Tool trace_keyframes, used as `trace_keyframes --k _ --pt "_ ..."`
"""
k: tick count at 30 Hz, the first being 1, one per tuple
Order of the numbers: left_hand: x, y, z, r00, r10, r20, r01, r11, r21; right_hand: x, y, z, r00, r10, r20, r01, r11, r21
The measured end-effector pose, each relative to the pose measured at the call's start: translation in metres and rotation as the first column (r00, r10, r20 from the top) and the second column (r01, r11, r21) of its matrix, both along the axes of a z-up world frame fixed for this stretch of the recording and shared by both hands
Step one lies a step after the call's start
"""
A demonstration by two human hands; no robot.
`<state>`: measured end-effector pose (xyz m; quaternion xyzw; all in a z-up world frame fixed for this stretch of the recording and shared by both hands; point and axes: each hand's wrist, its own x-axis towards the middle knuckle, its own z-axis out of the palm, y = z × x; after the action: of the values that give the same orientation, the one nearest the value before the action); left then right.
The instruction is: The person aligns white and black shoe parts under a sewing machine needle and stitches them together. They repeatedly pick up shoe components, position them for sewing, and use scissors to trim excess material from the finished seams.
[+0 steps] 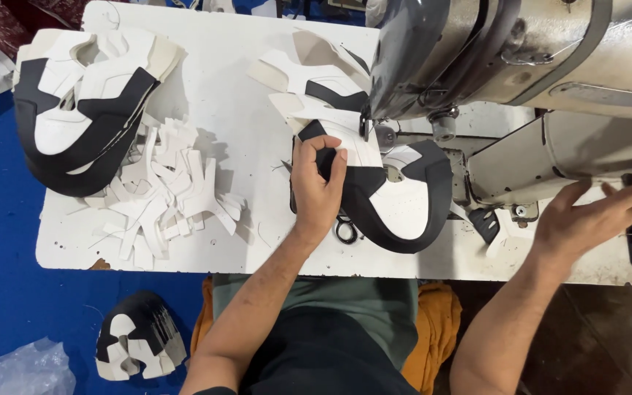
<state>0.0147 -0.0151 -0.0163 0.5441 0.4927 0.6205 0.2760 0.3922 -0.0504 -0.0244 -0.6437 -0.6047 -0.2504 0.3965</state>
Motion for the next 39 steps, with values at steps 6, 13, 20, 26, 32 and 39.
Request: trace_keyframes --k 6,13,20,26,32,39 --pt "-0.019 -0.005 -0.003 0.999 -0.032 0.026 0.032 0.999 -0.019 0.008 0.001 -0.019 0.998 0.026 -0.049 -0.024 0.999 0.038" --pt "-0.082 0.080 0.023 0.938 0.050 -0.344 -0.016 0.995 0.101 -0.079 -0.036 -0.031 0.873 0.099 -0.477 -0.096 0.995 0.031" --pt "-0.090 0.223 -0.054 0.415 -0.195 -0.889 0.212 0.971 -0.114 -0.230 -0.062 -0.129 0.848 0.220 -0.483 -0.495 0.654 -0.571" --pt "-0.138 0.111 -0.059 0.708 -0.215 -0.673 0.045 0.964 -0.261 -0.252 -0.062 -0.084 0.911 0.373 -0.176 -0.412 0.821 -0.396" --pt "-0.148 0.009 -0.058 0.957 0.095 0.273 -0.086 0.995 -0.044 -0.261 -0.048 -0.082 0.937 0.279 -0.209 -0.347 0.699 -0.625" --pt "-0.146 -0.027 -0.039 0.985 0.076 0.157 -0.099 0.984 0.145 -0.237 -0.045 -0.110 0.467 -0.055 -0.883 -0.821 0.343 -0.456"
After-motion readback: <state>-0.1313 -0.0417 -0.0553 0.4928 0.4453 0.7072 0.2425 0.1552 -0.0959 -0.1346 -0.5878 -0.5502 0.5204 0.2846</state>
